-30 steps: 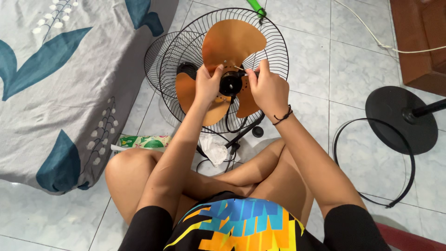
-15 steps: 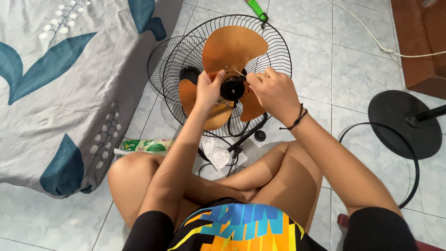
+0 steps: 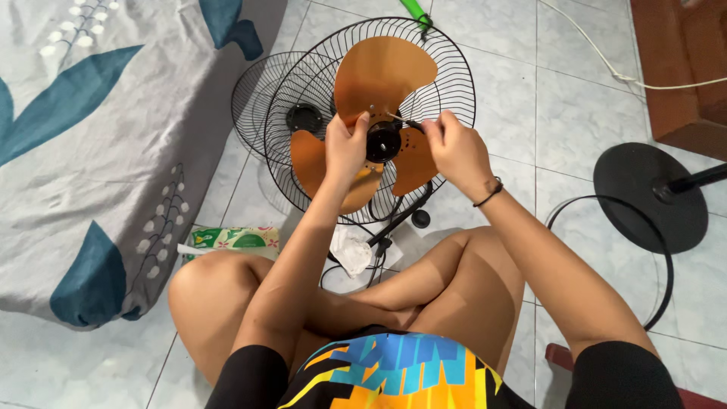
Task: The person sits on the floor and assembles a standing fan. They attach the fan blades to the motor hub using a screwdriver, wipe a blade with a tissue, and secure the blades in place.
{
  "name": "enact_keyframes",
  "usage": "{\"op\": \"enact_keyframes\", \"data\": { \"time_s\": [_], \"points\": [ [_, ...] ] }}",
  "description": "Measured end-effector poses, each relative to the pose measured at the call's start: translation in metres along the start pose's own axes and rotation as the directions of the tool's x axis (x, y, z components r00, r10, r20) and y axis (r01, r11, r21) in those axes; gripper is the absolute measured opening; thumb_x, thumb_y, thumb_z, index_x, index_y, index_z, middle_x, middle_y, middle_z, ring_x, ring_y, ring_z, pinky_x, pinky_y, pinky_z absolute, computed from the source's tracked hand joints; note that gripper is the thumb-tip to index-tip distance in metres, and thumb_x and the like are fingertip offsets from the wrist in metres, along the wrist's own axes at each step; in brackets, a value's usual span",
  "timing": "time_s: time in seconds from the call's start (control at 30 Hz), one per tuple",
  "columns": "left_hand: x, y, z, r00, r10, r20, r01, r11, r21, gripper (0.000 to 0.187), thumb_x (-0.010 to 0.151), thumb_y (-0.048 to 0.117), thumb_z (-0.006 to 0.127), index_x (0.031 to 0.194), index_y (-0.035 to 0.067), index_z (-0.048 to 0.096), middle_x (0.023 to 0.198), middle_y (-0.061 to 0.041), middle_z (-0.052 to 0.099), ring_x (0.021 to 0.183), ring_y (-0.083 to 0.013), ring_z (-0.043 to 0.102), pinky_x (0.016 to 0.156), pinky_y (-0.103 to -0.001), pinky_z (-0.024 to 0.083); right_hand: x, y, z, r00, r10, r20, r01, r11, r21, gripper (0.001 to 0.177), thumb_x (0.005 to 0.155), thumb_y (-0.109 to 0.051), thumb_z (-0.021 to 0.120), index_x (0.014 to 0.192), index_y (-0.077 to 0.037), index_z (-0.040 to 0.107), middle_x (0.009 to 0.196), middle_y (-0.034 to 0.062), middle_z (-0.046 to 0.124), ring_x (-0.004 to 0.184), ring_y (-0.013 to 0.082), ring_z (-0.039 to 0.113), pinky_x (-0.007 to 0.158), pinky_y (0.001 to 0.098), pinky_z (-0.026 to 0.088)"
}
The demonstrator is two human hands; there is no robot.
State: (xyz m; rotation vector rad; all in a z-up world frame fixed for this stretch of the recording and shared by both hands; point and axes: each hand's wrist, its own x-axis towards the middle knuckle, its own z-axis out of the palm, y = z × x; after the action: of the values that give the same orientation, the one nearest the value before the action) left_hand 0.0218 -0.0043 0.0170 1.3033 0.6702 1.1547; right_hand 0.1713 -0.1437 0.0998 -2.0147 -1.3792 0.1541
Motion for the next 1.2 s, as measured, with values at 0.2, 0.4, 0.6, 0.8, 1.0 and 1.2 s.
{"op": "enact_keyframes", "data": {
  "time_s": [0.2, 0.4, 0.6, 0.8, 1.0, 1.2],
  "points": [
    [-0.003, -0.003, -0.004, 0.996, 0.083, -0.037, -0.086, 0.991, -0.105, 0.020, 0.102, 0.013, 0.063, 0.109, -0.005, 0.066, 0.100, -0.011, 0.077, 0.090, -0.0147, 0.071, 0.083, -0.030, 0.055, 0.009, 0.006, 0.015, 0.875, 0.342, 0.344, -0.467, 0.786, 0.406, 0.045, 0.111, -0.037, 0.045, 0.086, -0.003, 0.060, 0.057, 0.0023, 0.045, 0.046, 0.0121, 0.038, 0.044, 0.0309, 0.032],
    [-0.009, 0.008, -0.010, 0.998, 0.027, -0.054, -0.025, 0.999, 0.047, 0.022, 0.099, 0.017, 0.065, 0.108, -0.003, 0.068, 0.094, -0.016, 0.078, 0.084, -0.0236, 0.076, 0.077, -0.034, 0.057, 0.000, -0.044, 0.007, 0.996, -0.068, 0.053, 0.066, 0.997, 0.031, 0.024, 0.099, -0.017, 0.064, 0.108, 0.000, 0.048, 0.095, 0.0109, 0.072, 0.086, 0.0239, 0.072, 0.071, 0.0376, 0.054],
    [-0.012, 0.018, -0.015, 0.998, -0.059, -0.007, 0.059, 0.998, 0.035, 0.022, 0.101, 0.021, 0.061, 0.113, 0.004, 0.069, 0.092, -0.015, 0.077, 0.085, -0.0293, 0.078, 0.074, -0.037, 0.058, -0.007, -0.082, 0.001, 0.936, -0.346, 0.068, 0.331, 0.798, -0.503, 0.020, 0.093, -0.007, 0.073, 0.107, -0.004, 0.061, 0.097, 0.0111, 0.075, 0.086, 0.0306, 0.070, 0.069, 0.0400, 0.055],
    [-0.005, 0.022, -0.020, 0.994, -0.085, 0.076, 0.069, 0.980, 0.186, 0.031, 0.098, 0.019, 0.061, 0.126, 0.007, 0.068, 0.091, -0.016, 0.076, 0.081, -0.0367, 0.072, 0.070, -0.044, 0.056, -0.009, -0.079, 0.011, 0.926, -0.371, 0.070, 0.328, 0.701, -0.633, 0.021, 0.093, -0.013, 0.080, 0.105, -0.003, 0.066, 0.084, 0.0133, 0.070, 0.069, 0.0291, 0.066, 0.059, 0.0371, 0.051],
    [-0.006, 0.026, -0.021, 0.992, 0.027, 0.127, -0.051, 0.980, 0.190, 0.033, 0.099, 0.012, 0.058, 0.130, 0.010, 0.069, 0.096, -0.016, 0.074, 0.084, -0.0370, 0.070, 0.071, -0.045, 0.055, -0.017, -0.053, 0.019, 0.987, -0.157, -0.039, 0.122, 0.880, -0.459, 0.019, 0.100, -0.016, 0.072, 0.103, -0.002, 0.060, 0.072, 0.0071, 0.064, 0.058, 0.0230, 0.059, 0.053, 0.0331, 0.044],
    [-0.009, 0.021, -0.019, 0.992, 0.099, 0.072, -0.110, 0.978, 0.179, 0.032, 0.100, 0.011, 0.059, 0.132, 0.010, 0.065, 0.100, -0.014, 0.075, 0.087, -0.0343, 0.072, 0.075, -0.042, 0.056, -0.007, -0.024, 0.014, 0.823, 0.529, 0.207, -0.540, 0.612, 0.578, 0.023, 0.109, -0.022, 0.058, 0.096, -0.007, 0.048, 0.058, -0.0060, 0.035, 0.046, 0.0039, 0.027, 0.041, 0.0238, 0.020]
  ]
}}
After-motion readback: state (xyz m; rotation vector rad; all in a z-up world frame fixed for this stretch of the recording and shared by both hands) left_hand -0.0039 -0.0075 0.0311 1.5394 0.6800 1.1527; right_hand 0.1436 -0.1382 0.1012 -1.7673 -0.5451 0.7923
